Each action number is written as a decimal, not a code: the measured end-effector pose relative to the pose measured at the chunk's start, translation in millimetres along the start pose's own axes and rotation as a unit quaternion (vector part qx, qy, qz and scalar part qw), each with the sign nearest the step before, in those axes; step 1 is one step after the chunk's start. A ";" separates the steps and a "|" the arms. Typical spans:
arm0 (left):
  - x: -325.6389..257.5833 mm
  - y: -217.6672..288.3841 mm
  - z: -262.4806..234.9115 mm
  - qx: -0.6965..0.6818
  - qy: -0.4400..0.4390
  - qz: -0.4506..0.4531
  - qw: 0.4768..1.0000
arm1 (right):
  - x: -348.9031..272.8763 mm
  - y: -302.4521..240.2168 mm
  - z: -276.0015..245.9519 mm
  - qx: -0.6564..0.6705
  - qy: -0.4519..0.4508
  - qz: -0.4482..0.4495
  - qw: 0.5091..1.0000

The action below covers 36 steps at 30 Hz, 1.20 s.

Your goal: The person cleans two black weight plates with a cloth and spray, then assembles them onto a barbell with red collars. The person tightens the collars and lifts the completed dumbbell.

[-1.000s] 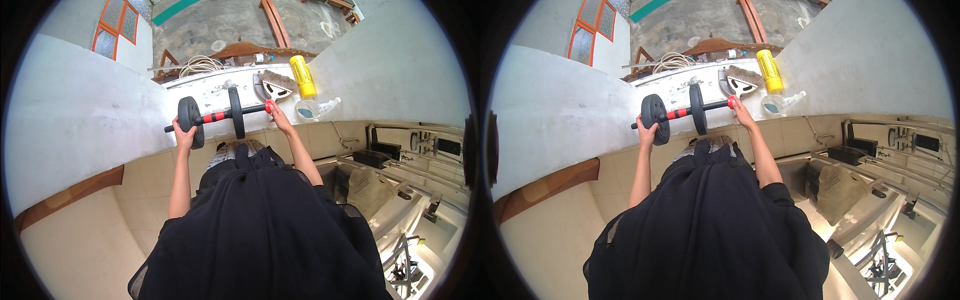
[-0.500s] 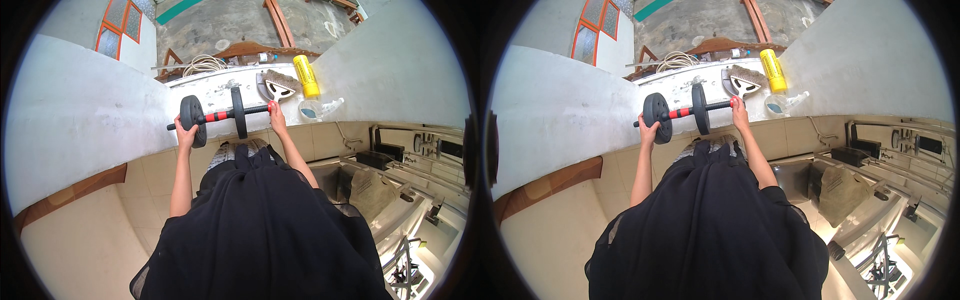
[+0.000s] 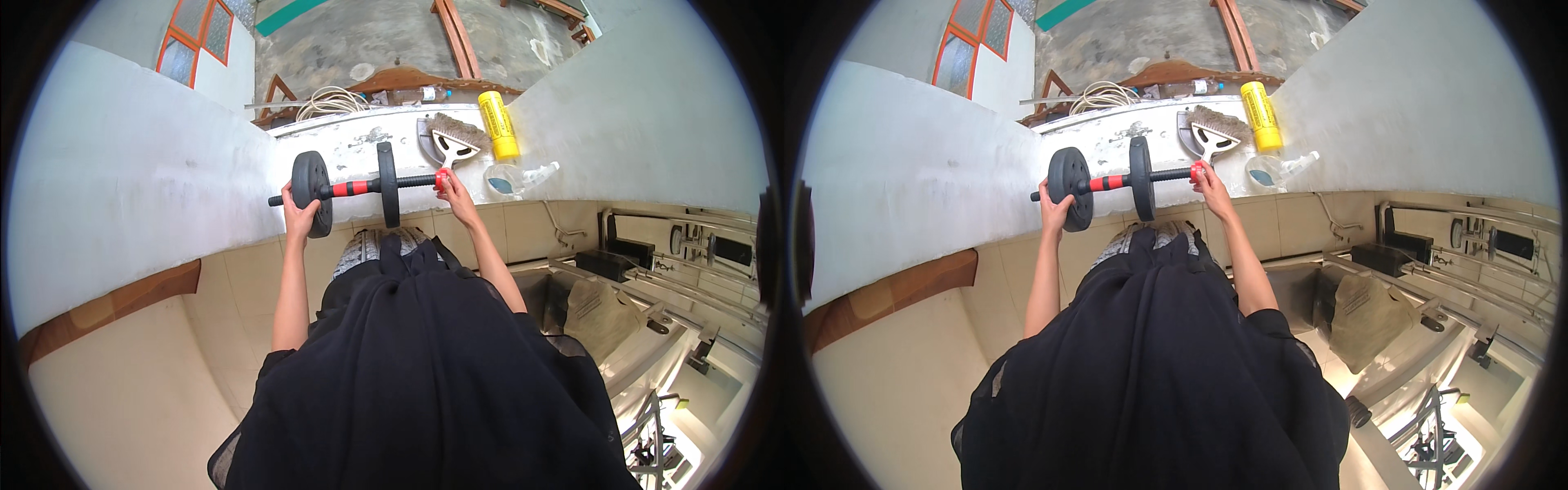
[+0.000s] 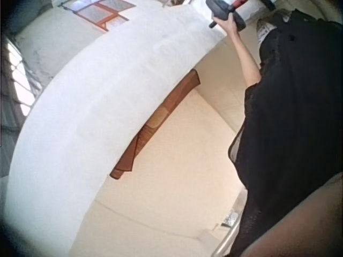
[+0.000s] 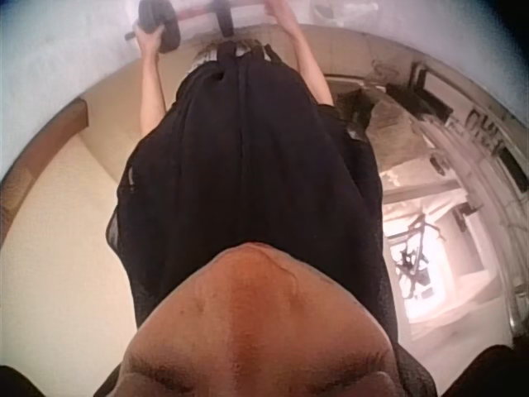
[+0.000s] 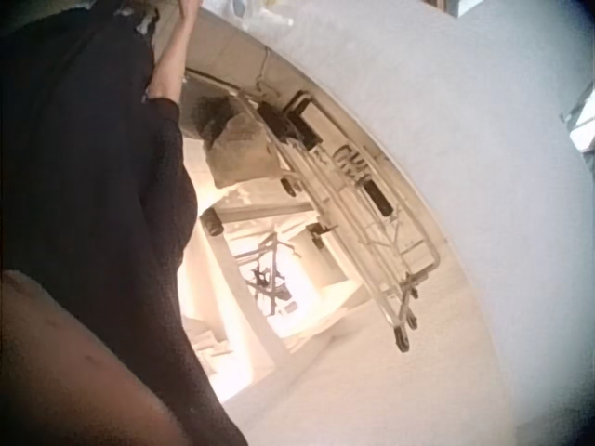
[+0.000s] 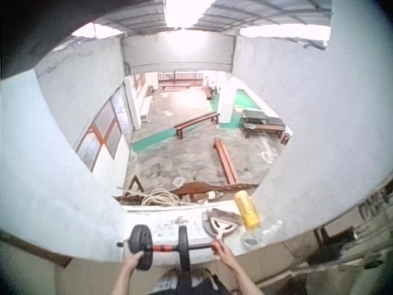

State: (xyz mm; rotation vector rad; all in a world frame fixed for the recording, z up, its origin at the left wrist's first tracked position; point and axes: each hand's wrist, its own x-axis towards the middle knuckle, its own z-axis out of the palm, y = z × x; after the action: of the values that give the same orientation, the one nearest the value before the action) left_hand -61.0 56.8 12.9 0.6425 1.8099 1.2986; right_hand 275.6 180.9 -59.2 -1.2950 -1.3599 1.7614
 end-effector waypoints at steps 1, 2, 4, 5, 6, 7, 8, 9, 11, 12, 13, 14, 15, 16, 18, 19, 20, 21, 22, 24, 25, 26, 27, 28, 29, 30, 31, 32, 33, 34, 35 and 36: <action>1.9 -2.1 -1.8 -0.006 -0.003 0.004 1.000 | -3.8 -2.7 -0.2 0.003 -0.006 -0.022 1.000; 3.6 -4.0 -4.0 -0.011 -0.007 0.009 1.000 | -8.1 -5.3 -0.8 0.006 -0.011 -0.044 0.999; 4.1 -5.1 -5.4 -0.017 -0.009 0.017 1.000 | -11.6 -19.5 -0.9 0.011 -0.024 -0.023 0.999; 2.4 -3.4 -5.7 -0.016 -0.008 0.021 1.000 | -15.0 -33.8 0.3 0.013 -0.032 0.020 0.999; 0.7 -2.3 -6.5 -0.015 -0.005 0.024 1.000 | -17.1 -41.7 1.9 0.015 -0.040 0.064 0.997; 1.2 -3.2 -5.7 -0.014 -0.008 0.023 1.000 | -17.3 -44.3 2.4 0.053 -0.020 0.096 0.994; 2.0 -3.9 -6.5 -0.012 -0.010 0.021 1.000 | -13.2 -46.5 5.2 0.092 0.000 0.127 0.988; 2.0 -5.1 -6.8 -0.010 -0.012 0.019 1.000 | -7.8 -48.4 5.9 0.130 0.019 0.158 0.979; 2.5 -3.5 -0.3 0.005 -0.014 0.031 0.999 | 5.8 -25.2 -5.8 0.079 0.005 0.129 0.988; 2.7 -2.9 1.1 0.014 -0.012 0.036 0.999 | 8.6 -16.2 -9.0 0.067 0.006 0.086 0.994; 2.4 -4.4 -0.5 0.011 -0.011 0.035 0.999 | 10.1 -14.3 -8.0 0.056 0.002 0.043 0.998; 2.5 -6.0 -1.5 0.009 -0.011 0.034 0.999 | 11.2 -13.7 -9.9 0.046 -0.001 0.020 0.999; 2.9 -7.3 -2.6 0.006 -0.010 0.033 0.999 | 12.1 -13.6 -12.9 0.036 -0.003 -0.003 0.999; 2.2 -6.0 -2.4 0.000 -0.010 0.030 1.000 | 11.3 -15.1 -13.7 0.026 -0.005 -0.024 0.999; 1.3 -3.3 -1.4 -0.012 -0.010 0.024 1.000 | 11.5 -18.2 -13.3 0.020 0.004 -0.010 1.000; 0.7 -2.1 -1.5 -0.005 -0.009 0.025 1.000 | 11.3 -21.4 -12.4 0.017 0.009 -0.003 1.000; 0.2 -0.9 -1.7 0.002 -0.007 0.027 1.000 | 10.5 -24.3 -11.3 0.003 0.005 -0.003 1.000; -0.5 0.3 -1.8 0.009 -0.006 0.028 1.000 | 9.4 -27.1 -10.1 -0.011 0.001 -0.003 1.000; -0.8 0.9 -1.0 0.004 -0.006 0.025 1.000 | 8.8 -27.7 -10.6 -0.026 -0.002 -0.004 1.000; -1.3 2.0 0.4 -0.005 -0.006 0.017 1.000 | 8.7 -25.6 -12.2 0.010 0.001 0.037 0.999; -1.7 2.4 0.1 0.003 -0.003 0.023 1.000 | 8.7 -24.6 -12.5 0.028 0.001 0.058 0.998; -2.2 2.7 -0.1 0.011 0.000 0.029 1.000 | 7.1 -23.4 -13.3 0.022 -0.007 0.064 0.998; -2.6 3.1 -0.3 0.020 0.003 0.035 0.999 | 3.6 -21.6 -14.2 0.016 -0.016 0.070 0.997; -2.5 3.0 -0.1 0.016 0.002 0.033 0.999 | 0.3 -20.8 -14.0 0.010 -0.024 0.077 0.997; -2.4 3.0 0.0 0.013 0.001 0.030 0.999 | -1.6 -19.4 -11.3 0.035 -0.021 0.078 0.996; -2.3 3.1 0.1 0.009 0.001 0.027 1.000 | -2.8 -17.4 -6.9 0.060 -0.018 0.079 0.995; -2.4 3.3 0.4 0.011 0.000 0.024 1.000 | -3.7 -14.7 -4.7 0.085 -0.015 0.081 0.993; -2.4 3.6 0.6 0.013 -0.001 0.021 1.000 | -4.2 -12.9 -4.1 0.108 -0.011 0.094 0.990; -2.5 3.9 0.8 0.015 -0.002 0.019 1.000 | -4.6 -11.0 -3.3 0.131 -0.007 0.108 0.985; -2.6 3.6 0.4 0.017 0.001 0.019 1.000 | -4.7 -10.8 -2.0 0.154 -0.004 0.121 0.981; -3.0 3.3 0.0 0.018 0.003 0.019 1.000 | -5.3 -10.7 -1.3 0.138 -0.012 0.106 0.985; -3.2 3.1 -0.5 0.020 0.006 0.019 1.000 | -6.0 -10.7 -0.6 0.122 -0.019 0.091 0.988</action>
State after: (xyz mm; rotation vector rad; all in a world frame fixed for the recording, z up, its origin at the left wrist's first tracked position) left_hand -59.9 55.1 16.9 0.6951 1.8451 1.2954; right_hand 277.0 179.5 -47.1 -1.2870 -1.0326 2.0137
